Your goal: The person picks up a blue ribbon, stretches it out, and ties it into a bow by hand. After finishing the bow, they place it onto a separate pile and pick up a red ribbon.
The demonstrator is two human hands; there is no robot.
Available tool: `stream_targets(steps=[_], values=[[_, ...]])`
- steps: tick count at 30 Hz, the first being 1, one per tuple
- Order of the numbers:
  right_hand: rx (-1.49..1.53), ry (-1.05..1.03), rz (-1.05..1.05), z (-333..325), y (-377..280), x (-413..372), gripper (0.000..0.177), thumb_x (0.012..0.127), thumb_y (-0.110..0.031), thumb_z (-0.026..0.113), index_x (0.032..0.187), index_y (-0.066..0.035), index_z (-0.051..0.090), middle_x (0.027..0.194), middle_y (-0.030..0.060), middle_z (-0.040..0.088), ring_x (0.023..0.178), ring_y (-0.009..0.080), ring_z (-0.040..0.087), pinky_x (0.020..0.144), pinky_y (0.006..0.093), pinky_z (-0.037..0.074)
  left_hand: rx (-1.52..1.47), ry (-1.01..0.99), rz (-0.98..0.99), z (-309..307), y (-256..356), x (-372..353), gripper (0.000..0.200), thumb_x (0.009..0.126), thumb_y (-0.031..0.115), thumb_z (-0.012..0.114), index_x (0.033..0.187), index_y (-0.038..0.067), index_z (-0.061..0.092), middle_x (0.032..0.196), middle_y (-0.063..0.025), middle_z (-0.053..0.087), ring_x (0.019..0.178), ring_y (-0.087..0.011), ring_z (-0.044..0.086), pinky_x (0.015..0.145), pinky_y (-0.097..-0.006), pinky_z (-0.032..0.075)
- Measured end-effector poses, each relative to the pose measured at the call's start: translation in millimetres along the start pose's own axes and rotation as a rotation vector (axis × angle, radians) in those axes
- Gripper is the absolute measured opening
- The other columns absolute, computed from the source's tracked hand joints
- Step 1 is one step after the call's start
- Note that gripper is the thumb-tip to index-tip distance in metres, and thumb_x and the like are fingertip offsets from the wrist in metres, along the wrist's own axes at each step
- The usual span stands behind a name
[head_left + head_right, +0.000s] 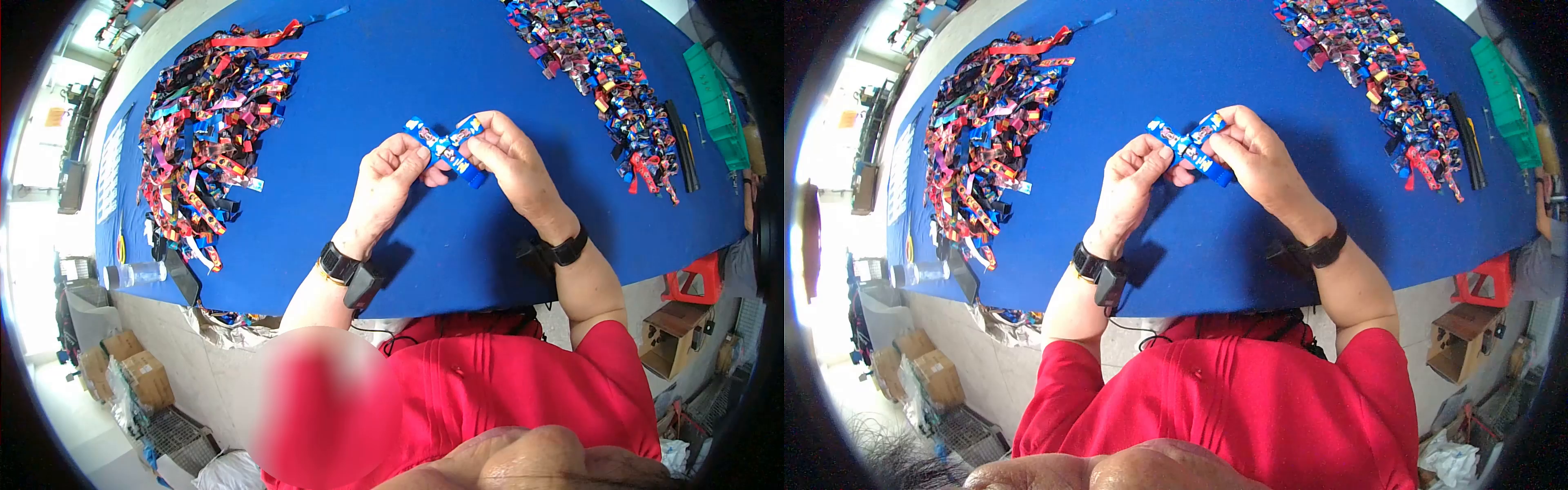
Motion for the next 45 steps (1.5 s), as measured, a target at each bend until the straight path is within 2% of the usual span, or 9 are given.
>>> stream_targets(steps=[10, 17, 25, 31, 37, 41, 45], values=[[-0.112, 0.021, -0.091, -1, -6, -2, 0.031, 0.108, -0.011, 0.048, 0.138, -0.008, 0.055, 0.088, 0.0005, 0.064, 0.077, 0.0044, 0.056, 0.069, 0.0210, 0.047, -0.017, -0.021, 0.003, 0, -3, 1, 0.016, 0.108, 0.015, 0.053, 0.111, 0.003, 0.064, 0.094, -0.0117, 0.074, 0.069, -0.0116, 0.061, 0.066, -0.0246, 0.050], [-0.143, 0.015, -0.099, 1, -9, -2, 0.028, 0.109, -0.010, 0.049, 0.134, -0.007, 0.059, 0.089, 0.0001, 0.064, 0.079, 0.0045, 0.057, 0.072, 0.0218, 0.048, -0.107, 0.014, -0.011, 0, -1, 0, 0.022, 0.109, 0.015, 0.047, 0.116, 0.000, 0.062, 0.095, -0.0156, 0.074, 0.067, -0.0150, 0.061, 0.062, -0.0254, 0.050], [-0.098, 0.049, -0.085, -4, 0, 1, 0.022, 0.109, -0.011, 0.050, 0.127, -0.004, 0.060, 0.093, 0.0012, 0.065, 0.083, 0.0062, 0.059, 0.075, 0.0228, 0.051, -0.199, 0.035, -0.077, 4, 2, -1, 0.028, 0.106, 0.023, 0.047, 0.118, 0.001, 0.059, 0.093, -0.0170, 0.073, 0.068, -0.0181, 0.062, 0.062, -0.0281, 0.049], [-0.118, 0.027, -0.054, -4, 4, 1, 0.026, 0.110, -0.013, 0.049, 0.132, -0.004, 0.058, 0.094, 0.0003, 0.064, 0.084, 0.0056, 0.058, 0.077, 0.0226, 0.049, -0.173, 0.016, -0.077, 5, 1, 1, 0.025, 0.109, 0.024, 0.047, 0.115, 0.003, 0.058, 0.091, -0.0156, 0.073, 0.066, -0.0160, 0.061, 0.060, -0.0266, 0.047], [-0.139, 0.077, -0.096, -2, -16, -4, 0.034, 0.107, -0.010, 0.053, 0.141, -0.009, 0.054, 0.090, 0.0017, 0.067, 0.082, 0.0071, 0.062, 0.076, 0.0233, 0.051, -0.164, 0.017, -0.069, 6, 0, 1, 0.024, 0.109, 0.022, 0.048, 0.119, 0.003, 0.060, 0.090, -0.0154, 0.073, 0.063, -0.0150, 0.060, 0.058, -0.0255, 0.045], [-0.185, 0.036, -0.140, 0, -17, -2, 0.037, 0.106, -0.008, 0.053, 0.143, -0.010, 0.053, 0.089, 0.0018, 0.067, 0.083, 0.0066, 0.062, 0.076, 0.0232, 0.051, -0.199, -0.019, -0.064, 8, 1, 0, 0.026, 0.110, 0.024, 0.049, 0.120, 0.004, 0.061, 0.089, -0.0149, 0.073, 0.063, -0.0152, 0.060, 0.058, -0.0252, 0.045], [-0.147, 0.026, -0.113, 0, -13, -3, 0.035, 0.106, -0.008, 0.054, 0.141, -0.009, 0.055, 0.090, 0.0024, 0.068, 0.083, 0.0065, 0.063, 0.076, 0.0234, 0.052, -0.156, -0.006, -0.060, 7, 1, 0, 0.025, 0.109, 0.025, 0.052, 0.117, 0.004, 0.062, 0.085, -0.0101, 0.071, 0.064, -0.0124, 0.059, 0.058, -0.0236, 0.044]])
Point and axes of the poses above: each hand's wrist, its own x-axis towards the middle knuckle, its own z-axis out of the palm, y = z × x, the point moved 10 cm from there along x, towards the middle knuckle
